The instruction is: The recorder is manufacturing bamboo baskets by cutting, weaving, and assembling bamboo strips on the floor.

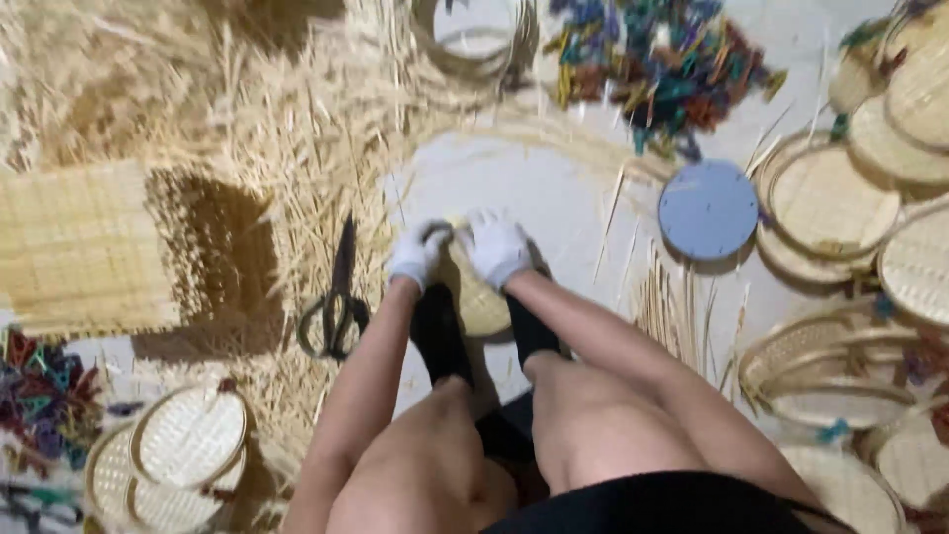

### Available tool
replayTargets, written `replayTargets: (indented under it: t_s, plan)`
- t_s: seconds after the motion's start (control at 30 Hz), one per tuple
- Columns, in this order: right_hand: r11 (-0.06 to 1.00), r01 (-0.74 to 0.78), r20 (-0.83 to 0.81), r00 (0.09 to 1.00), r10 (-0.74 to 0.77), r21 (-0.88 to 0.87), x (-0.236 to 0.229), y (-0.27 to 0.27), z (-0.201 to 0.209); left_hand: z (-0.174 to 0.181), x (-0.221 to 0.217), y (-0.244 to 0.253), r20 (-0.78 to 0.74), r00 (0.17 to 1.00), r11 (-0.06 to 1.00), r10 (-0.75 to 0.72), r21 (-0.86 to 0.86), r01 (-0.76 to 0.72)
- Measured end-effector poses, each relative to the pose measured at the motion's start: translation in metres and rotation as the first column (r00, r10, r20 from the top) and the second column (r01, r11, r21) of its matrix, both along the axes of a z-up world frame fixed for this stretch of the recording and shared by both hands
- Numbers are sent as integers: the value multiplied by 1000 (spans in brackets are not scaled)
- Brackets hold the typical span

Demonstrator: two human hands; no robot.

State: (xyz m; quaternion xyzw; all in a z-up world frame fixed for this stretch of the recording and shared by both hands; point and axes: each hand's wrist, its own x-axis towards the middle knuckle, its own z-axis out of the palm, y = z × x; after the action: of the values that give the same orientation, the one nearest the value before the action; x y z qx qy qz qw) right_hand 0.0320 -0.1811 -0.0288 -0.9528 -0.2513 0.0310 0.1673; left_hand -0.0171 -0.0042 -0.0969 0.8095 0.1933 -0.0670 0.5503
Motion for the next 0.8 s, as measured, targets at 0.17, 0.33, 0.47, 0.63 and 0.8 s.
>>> replayTargets:
  t_s: [0.17, 0.33, 0.47, 0.63, 0.8]
  plan:
    - [997, 62, -316, 946, -73, -47, 13, 8, 30, 13, 5, -9, -156, 987, 975, 36, -212, -69]
    - [991, -39, -378, 926, -12, -125, 23, 12, 29, 14, 11, -13, -222, 973, 996, 69, -31, -78]
    - [989, -55, -427, 904, -10, -139, 23, 14, 24, 13, 9, -13, -207, 977, 998, 44, -40, -54]
    - [975, -143, -462, 886, 49, -169, 28, 16, 29, 4, 12, -10, -253, 966, 996, 59, 84, -39]
    - [982, -85, -459, 888, -1, -166, 29, 16, 26, 66, 8, -9, -135, 990, 984, -30, 168, 52]
